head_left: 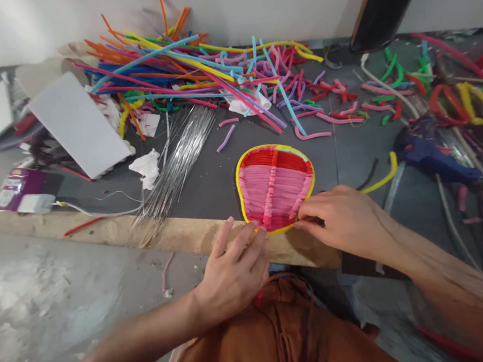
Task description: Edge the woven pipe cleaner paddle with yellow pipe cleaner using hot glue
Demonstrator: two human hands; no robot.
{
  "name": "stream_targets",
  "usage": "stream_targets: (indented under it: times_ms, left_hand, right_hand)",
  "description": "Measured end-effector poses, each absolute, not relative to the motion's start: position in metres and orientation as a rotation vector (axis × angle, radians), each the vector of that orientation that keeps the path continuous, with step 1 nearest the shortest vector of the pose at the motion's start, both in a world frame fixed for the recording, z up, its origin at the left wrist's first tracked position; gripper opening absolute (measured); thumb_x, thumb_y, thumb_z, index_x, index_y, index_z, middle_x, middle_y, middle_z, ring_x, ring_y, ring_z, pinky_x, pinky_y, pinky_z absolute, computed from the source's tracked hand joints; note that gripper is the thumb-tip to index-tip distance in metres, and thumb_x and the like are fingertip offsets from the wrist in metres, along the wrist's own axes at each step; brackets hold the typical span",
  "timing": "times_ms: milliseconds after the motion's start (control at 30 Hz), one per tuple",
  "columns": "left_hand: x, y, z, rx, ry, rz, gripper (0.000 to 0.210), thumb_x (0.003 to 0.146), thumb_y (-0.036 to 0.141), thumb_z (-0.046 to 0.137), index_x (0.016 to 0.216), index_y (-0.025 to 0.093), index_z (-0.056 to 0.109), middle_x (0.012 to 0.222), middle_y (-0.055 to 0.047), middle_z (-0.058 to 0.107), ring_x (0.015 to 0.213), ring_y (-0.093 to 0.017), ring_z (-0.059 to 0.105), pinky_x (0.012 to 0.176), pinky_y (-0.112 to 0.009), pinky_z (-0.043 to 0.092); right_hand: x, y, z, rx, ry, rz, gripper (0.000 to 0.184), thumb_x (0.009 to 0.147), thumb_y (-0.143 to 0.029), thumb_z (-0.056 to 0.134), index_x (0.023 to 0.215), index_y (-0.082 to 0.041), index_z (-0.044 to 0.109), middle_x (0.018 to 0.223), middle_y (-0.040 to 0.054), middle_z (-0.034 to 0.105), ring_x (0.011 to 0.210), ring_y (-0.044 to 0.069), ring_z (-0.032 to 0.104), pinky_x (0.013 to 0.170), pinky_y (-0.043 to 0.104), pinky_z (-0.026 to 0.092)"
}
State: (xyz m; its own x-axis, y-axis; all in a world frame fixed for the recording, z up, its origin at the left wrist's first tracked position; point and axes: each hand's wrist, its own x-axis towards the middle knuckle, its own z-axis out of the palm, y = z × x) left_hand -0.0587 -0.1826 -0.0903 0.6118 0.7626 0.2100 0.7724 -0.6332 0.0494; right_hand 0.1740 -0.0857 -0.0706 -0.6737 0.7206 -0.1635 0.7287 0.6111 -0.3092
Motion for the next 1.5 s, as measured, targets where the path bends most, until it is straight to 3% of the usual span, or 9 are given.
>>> stream_targets:
  times_ms: [133,500,967,1267,1500]
  left_hand:
    - [-0.058,-0.181,-0.091,-2.803,-1.331,-0.342,0.032,0.09,0.028,0.05,0.116,0.014,0.064,0.123,-0.006,0.064,0.12,-0.024,0.051,0.119,-0.051,0.013]
    - [-0.056,-0.178,-0.089,-2.802,-1.266,-0.344,0.035,0.087,0.024,0.054,0.117,0.009,0.063,0.118,-0.011,0.065,0.115,-0.026,0.054,0.109,-0.046,0.038]
    - [-0.059,-0.174,-0.082,-2.834,-1.122,-0.109,0.038,0.092,0.03,0.049,0.126,0.014,0.058,0.138,-0.009,0.052,0.128,-0.028,0.043,0.116,-0.053,0.023]
    - [-0.067,-0.147,-0.086,-2.993,-1.334,-0.64,0.022,0.089,0.027,0.057,0.107,0.015,0.062,0.105,-0.008,0.067,0.112,-0.024,0.055,0.103,-0.043,0.044]
    - [-0.064,-0.139,-0.093,-2.987,-1.358,-0.857,0.01,0.088,0.014,0.056,0.095,0.015,0.063,0.094,-0.005,0.068,0.102,-0.02,0.058,0.099,-0.039,0.047]
  right_hand:
    - [0.182,-0.09,-0.075,1.267,2.937,-0.743,0.01,0.09,-0.028,0.056,0.091,-0.024,0.065,0.083,-0.0023,0.073,0.076,0.015,0.066,0.068,0.03,0.034]
    - [0.178,-0.106,-0.082,1.224,2.983,-0.392,0.016,0.089,-0.024,0.055,0.077,-0.022,0.066,0.071,-0.0006,0.066,0.07,0.015,0.059,0.069,0.032,0.028]
    - [0.176,-0.099,-0.077,1.219,2.934,-0.428,0.011,0.088,-0.025,0.056,0.083,-0.022,0.066,0.074,-0.0015,0.068,0.071,0.015,0.061,0.067,0.032,0.026]
    - [0.177,-0.099,-0.081,1.243,2.941,-0.45,0.014,0.089,-0.025,0.053,0.08,-0.022,0.064,0.07,-0.0017,0.065,0.069,0.014,0.06,0.067,0.032,0.027]
    - [0.174,-0.101,-0.08,1.227,2.959,-0.428,0.013,0.088,-0.024,0.055,0.079,-0.021,0.063,0.068,-0.002,0.064,0.067,0.014,0.059,0.067,0.032,0.026]
